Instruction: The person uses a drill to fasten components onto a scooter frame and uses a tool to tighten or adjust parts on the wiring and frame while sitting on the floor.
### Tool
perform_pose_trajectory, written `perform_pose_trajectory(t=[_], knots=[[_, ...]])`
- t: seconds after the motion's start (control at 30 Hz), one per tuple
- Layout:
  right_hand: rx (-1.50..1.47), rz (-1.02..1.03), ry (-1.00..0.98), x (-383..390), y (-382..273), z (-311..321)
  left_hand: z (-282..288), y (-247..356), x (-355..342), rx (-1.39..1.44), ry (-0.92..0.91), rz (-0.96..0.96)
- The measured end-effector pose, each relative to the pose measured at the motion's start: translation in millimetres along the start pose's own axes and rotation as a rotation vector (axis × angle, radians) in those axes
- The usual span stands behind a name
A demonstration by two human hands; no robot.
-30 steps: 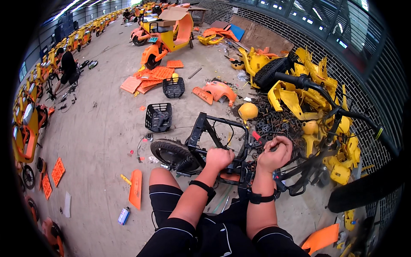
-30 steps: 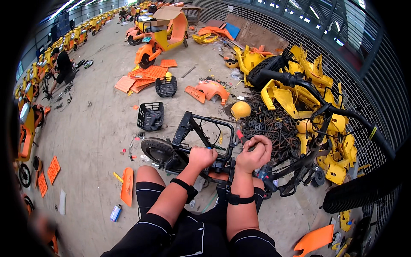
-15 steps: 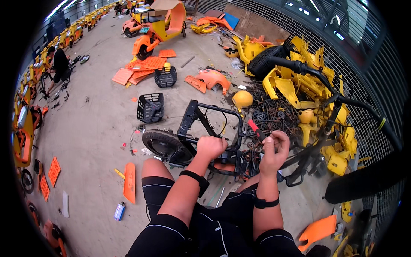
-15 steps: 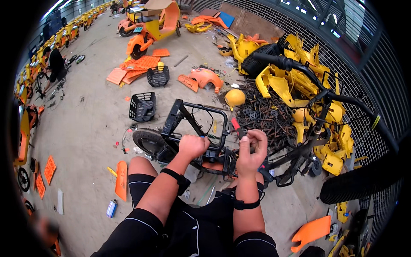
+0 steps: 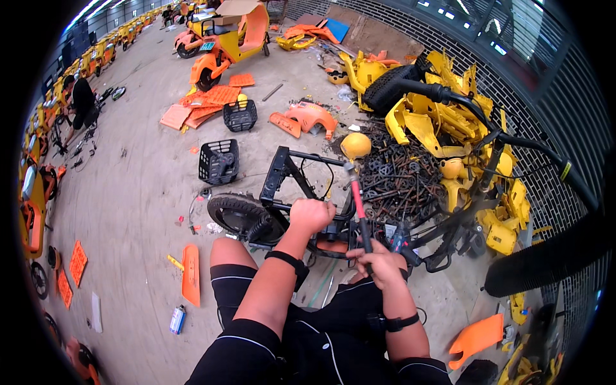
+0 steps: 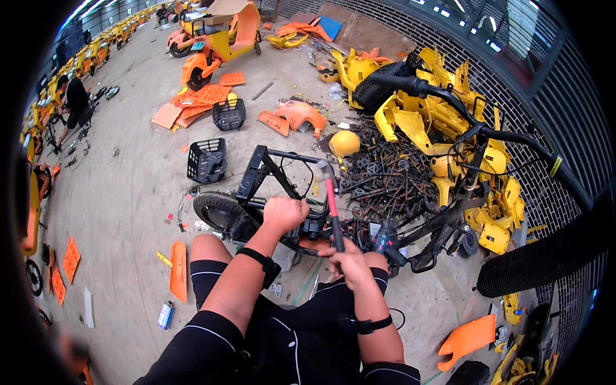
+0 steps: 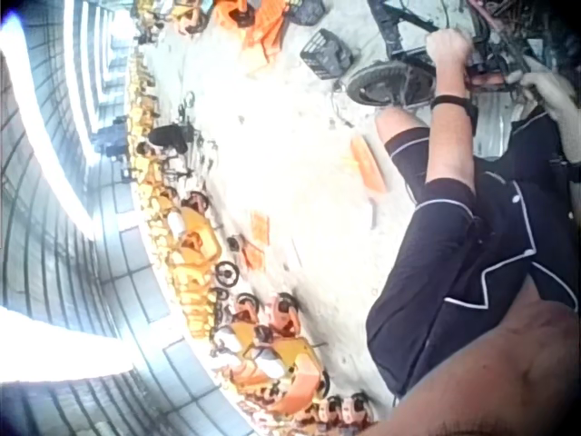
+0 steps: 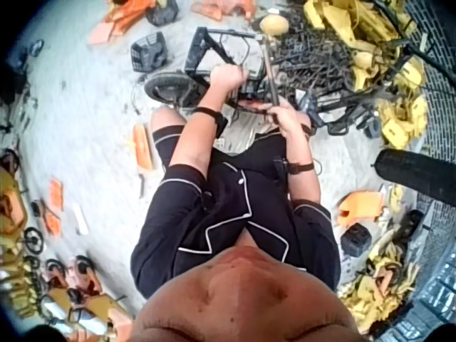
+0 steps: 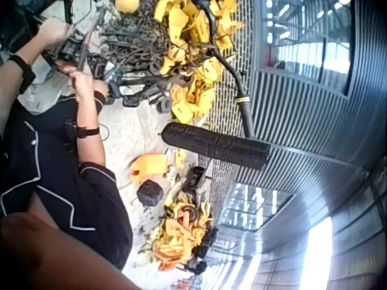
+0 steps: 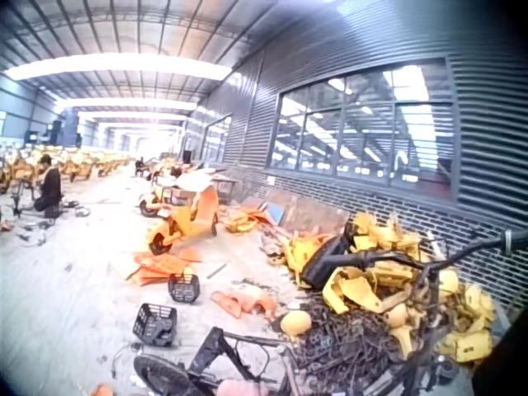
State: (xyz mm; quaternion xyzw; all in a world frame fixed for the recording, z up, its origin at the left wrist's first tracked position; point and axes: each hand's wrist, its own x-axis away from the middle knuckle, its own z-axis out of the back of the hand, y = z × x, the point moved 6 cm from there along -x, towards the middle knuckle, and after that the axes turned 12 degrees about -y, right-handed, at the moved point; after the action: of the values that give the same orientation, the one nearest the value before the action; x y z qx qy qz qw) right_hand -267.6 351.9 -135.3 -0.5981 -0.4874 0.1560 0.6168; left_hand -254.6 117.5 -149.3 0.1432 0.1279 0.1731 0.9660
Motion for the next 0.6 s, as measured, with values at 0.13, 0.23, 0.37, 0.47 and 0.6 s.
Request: perform_pose_trajectory(t=[0.13,0.23,0.37,0.47,0.6], knots=[[0.583,0.197,0.27,-44,32,33,-2,-1,2,-0.01,-0.009,-0.007],[0.78,0.442,0.381,-22,1,16,1,-3,4,-0.014,0.028,-0.02],[1.037,0.779,0.513,47,-88,-7,1,0,5,-0.033,0.01,-0.011],[1.023,0.723,0.475,89,-144,-5,2,3,4,-0.027,0.045,-0.04],[1.054,0.806,0.414,92,-218,-3,2,0,4,-0.052,0.058,-0.014]])
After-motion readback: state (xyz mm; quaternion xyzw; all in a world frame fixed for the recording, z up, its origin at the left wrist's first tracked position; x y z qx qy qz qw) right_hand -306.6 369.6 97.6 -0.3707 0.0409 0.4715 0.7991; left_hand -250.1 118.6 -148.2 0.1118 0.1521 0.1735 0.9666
